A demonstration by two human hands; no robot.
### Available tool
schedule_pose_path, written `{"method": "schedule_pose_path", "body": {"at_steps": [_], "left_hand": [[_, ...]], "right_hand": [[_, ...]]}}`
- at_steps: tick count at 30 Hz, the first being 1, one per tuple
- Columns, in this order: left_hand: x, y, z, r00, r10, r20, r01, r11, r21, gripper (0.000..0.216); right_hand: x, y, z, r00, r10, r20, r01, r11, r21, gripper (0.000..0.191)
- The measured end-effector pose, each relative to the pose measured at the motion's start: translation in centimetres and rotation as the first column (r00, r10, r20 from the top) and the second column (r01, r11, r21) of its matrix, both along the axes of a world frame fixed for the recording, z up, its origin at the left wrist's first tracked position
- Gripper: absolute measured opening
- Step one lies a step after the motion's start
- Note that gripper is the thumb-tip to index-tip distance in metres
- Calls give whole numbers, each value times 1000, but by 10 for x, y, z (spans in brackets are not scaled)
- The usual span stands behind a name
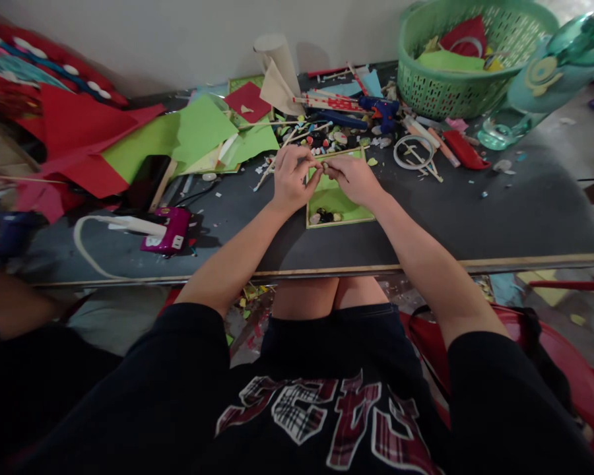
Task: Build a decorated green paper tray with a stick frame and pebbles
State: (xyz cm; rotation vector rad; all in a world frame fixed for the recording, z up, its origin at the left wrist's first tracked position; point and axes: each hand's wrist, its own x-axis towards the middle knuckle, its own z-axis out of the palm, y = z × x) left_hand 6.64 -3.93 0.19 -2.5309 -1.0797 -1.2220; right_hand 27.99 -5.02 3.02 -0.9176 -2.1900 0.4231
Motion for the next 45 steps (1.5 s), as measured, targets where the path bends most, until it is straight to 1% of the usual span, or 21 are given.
{"method": "schedule_pose_path", "body": {"at_steps": [3, 7, 14, 16, 19, 22, 27, 31, 33, 38, 41, 45], "left_hand": [[2, -1, 0, 1000, -1, -8, 1, 1000, -3, 35], [3, -1, -1, 1000, 9, -18, -9, 1000, -2, 30], [3, 2, -6, 998, -2, -57, 0, 999, -44, 25], [4, 2, -7, 998, 1, -67, -5, 998, -57, 23], [7, 2, -7, 998, 11, -57, -15, 998, -63, 21], [9, 1, -5, 1000, 12, -13, -13, 998, -69, 22], [11, -3, 0, 999, 2, 46, 2, 996, -89, 27], [11, -4, 1, 999, 10, 53, -4, 994, -106, 31], [10, -3, 0, 999, 11, 45, -6, 994, -112, 32], [8, 1, -6, 1000, 23, 8, -22, 996, -87, 30], [7, 3, -9, 1000, 24, 8, -24, 998, -60, 28], [7, 1, -8, 999, 28, 26, -26, 999, -42, 33]], "right_hand": [[0, -1, -2, 1000, 2, 9, -2, 1000, 25, 41], [-3, 0, -4, 999, 6, 41, -7, 1000, 24, 34], [-2, 3, -4, 992, -6, 124, 13, 998, -57, 25], [-2, 3, -4, 992, -6, 125, 16, 996, -83, 24], [-3, 2, -4, 997, -10, 74, 19, 992, -123, 24], [-6, 0, -4, 1000, -14, -12, 12, 985, -170, 26], [-8, -3, -2, 993, 6, -120, -39, 960, -276, 39], [-8, -6, 2, 982, 40, -185, -94, 951, -294, 54], [-9, -7, 3, 976, 56, -210, -118, 948, -295, 59], [-12, -5, -1, 956, 77, -284, -170, 932, -319, 62], [-14, -4, -4, 951, 82, -297, -184, 925, -334, 62], [-15, -4, -4, 931, 103, -350, -235, 902, -361, 69]]}}
